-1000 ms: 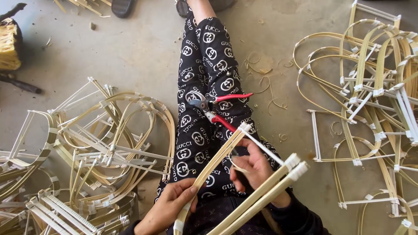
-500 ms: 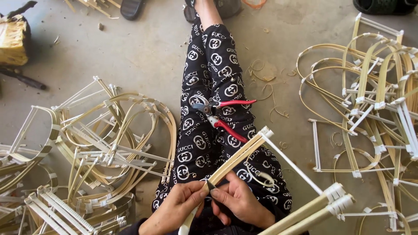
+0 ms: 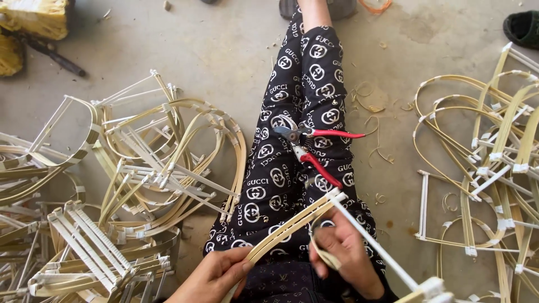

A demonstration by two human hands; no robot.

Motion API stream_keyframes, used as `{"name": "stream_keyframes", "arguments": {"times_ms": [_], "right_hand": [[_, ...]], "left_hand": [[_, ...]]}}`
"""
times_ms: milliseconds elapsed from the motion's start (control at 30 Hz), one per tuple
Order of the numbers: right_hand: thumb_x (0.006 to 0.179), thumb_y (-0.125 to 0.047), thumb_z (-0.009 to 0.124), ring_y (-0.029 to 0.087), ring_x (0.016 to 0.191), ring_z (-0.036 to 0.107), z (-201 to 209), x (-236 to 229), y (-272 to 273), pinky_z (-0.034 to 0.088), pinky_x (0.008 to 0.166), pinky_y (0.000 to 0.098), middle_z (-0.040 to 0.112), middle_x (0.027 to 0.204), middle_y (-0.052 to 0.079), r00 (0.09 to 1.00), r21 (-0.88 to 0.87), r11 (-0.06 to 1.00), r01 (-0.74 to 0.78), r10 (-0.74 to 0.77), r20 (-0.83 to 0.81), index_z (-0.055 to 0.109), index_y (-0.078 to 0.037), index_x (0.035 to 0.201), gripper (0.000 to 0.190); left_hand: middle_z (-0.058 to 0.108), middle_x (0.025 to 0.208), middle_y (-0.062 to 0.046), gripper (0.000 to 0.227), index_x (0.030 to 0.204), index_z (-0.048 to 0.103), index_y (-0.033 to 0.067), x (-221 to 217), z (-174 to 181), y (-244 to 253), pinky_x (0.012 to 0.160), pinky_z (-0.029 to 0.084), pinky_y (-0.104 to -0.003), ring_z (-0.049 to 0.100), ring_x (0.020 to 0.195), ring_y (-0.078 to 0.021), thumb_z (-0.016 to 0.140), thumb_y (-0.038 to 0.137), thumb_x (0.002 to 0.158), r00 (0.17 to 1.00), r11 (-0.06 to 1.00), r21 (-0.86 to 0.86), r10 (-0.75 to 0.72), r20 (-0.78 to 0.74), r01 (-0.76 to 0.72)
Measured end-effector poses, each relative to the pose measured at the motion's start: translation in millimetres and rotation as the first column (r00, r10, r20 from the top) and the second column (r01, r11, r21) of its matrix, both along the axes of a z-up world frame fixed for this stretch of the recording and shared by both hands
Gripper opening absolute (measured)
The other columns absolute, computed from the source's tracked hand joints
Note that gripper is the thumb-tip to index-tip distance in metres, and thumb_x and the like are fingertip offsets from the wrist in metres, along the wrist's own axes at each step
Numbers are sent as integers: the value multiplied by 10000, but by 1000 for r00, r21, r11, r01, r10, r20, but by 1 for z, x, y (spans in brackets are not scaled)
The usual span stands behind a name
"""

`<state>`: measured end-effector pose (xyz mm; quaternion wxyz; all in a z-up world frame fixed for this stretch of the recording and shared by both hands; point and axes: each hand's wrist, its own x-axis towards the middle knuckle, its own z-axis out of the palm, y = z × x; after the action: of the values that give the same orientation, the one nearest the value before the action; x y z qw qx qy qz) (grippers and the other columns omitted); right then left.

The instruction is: Assembling small bamboo frames using pliers and plastic fasteners while sitting on the floor.

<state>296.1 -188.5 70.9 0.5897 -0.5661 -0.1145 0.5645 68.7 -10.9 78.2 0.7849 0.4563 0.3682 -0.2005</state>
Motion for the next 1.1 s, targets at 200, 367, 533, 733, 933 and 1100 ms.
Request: {"name": "stream_keyframes", "arguments": {"times_ms": [200,367,533,733,933,1100], "right_hand": [[1002,-163,597,151,451,596,-1,-26,1,478,417,251,665,672,106,953,27,973,-227,228,-200,282,-75,1464,566],[1015,-149,599,157,462,592,-18,-33,-11,475,427,254,656,681,113,937,96,979,-178,199,-286,316,-65,1434,512],[1025,-118,580,158,474,584,-22,-36,-17,479,446,257,663,704,115,962,59,988,-144,154,-226,444,-3,1318,343],[1033,-168,545,144,423,569,-20,-9,-23,480,410,248,656,642,110,997,-3,999,-35,35,-63,524,80,1162,281],[1004,-160,603,119,498,577,-14,-36,-7,463,469,229,658,687,82,920,42,946,-322,324,-219,302,-157,1431,523],[1024,-155,604,116,505,582,-16,-40,-16,466,478,233,665,692,86,923,54,959,-278,282,-262,459,-24,1344,375]], "left_hand": [[561,656,43,425,1430,625,46,50,19,-4,548,425,-208,507,588,-35,558,185,1034,969,999,45,-13,247,2],[556,663,51,391,1386,657,10,50,24,2,560,440,-211,505,602,-34,545,171,1048,947,996,73,-62,314,42],[526,620,57,381,1374,671,32,32,28,4,514,404,-218,482,559,-34,552,159,1035,966,990,63,-135,223,123],[552,650,69,366,1350,665,23,-5,-2,-5,496,378,-217,484,541,-35,571,141,1017,997,985,-168,39,67,-27],[538,635,79,336,1312,686,10,32,26,3,491,375,-201,465,531,-18,565,174,1045,974,992,-119,-9,227,37],[535,626,81,333,1307,696,27,21,24,-2,475,355,-203,450,519,-17,572,167,1032,978,993,-102,-34,205,56]]}}
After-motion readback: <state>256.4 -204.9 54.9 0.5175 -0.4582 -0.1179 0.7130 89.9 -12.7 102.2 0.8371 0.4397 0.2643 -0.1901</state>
